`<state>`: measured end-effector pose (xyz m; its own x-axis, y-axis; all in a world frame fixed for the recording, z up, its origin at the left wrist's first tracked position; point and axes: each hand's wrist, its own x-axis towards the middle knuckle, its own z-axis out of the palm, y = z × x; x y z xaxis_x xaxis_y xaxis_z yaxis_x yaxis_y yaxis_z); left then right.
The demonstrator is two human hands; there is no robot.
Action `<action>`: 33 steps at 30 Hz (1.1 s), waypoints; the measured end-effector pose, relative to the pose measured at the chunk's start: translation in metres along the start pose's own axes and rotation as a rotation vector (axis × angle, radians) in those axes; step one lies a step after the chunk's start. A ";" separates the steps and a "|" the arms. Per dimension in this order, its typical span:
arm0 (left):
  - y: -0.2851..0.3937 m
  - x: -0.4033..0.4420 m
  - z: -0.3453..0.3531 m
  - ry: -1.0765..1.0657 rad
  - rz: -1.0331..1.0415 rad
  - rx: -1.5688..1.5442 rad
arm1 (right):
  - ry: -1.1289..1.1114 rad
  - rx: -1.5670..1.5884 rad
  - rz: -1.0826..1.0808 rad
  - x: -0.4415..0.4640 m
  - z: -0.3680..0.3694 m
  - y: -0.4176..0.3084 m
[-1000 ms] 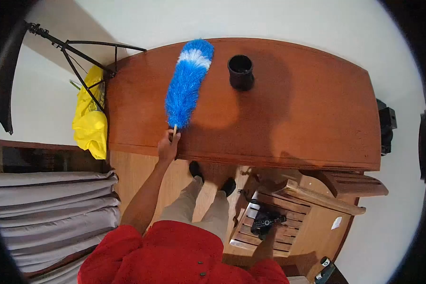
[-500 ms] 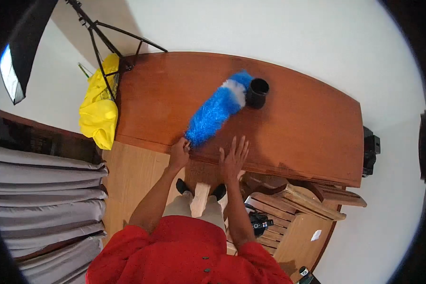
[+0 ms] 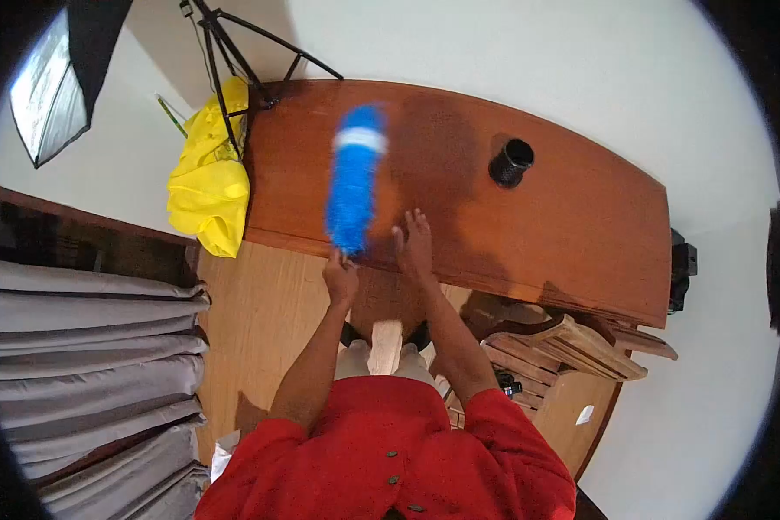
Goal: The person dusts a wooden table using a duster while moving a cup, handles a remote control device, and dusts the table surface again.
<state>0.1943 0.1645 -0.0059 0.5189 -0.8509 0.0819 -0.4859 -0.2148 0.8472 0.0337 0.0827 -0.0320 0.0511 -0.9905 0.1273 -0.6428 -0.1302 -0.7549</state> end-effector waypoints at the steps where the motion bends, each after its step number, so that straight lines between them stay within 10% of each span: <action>1: 0.001 0.002 -0.005 0.103 -0.087 -0.037 | -0.028 -0.009 -0.012 -0.008 0.007 -0.012; 7: -0.006 0.007 -0.060 -0.242 0.226 0.080 | 0.096 0.195 -0.019 -0.021 0.028 -0.042; 10: 0.000 0.021 -0.063 -0.423 0.426 0.034 | -0.065 0.543 0.382 -0.020 0.018 -0.081; 16: 0.033 0.046 -0.081 -0.813 0.344 0.090 | 0.064 0.622 0.306 -0.002 0.067 -0.035; 33: -0.090 0.220 -0.242 -0.084 0.188 0.838 | -0.050 -0.408 0.319 0.032 0.108 -0.124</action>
<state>0.5226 0.1127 0.0627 0.3405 -0.9333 0.1145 -0.9342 -0.3220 0.1536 0.1975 0.0624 -0.0033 -0.1663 -0.9803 -0.1062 -0.8776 0.1962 -0.4374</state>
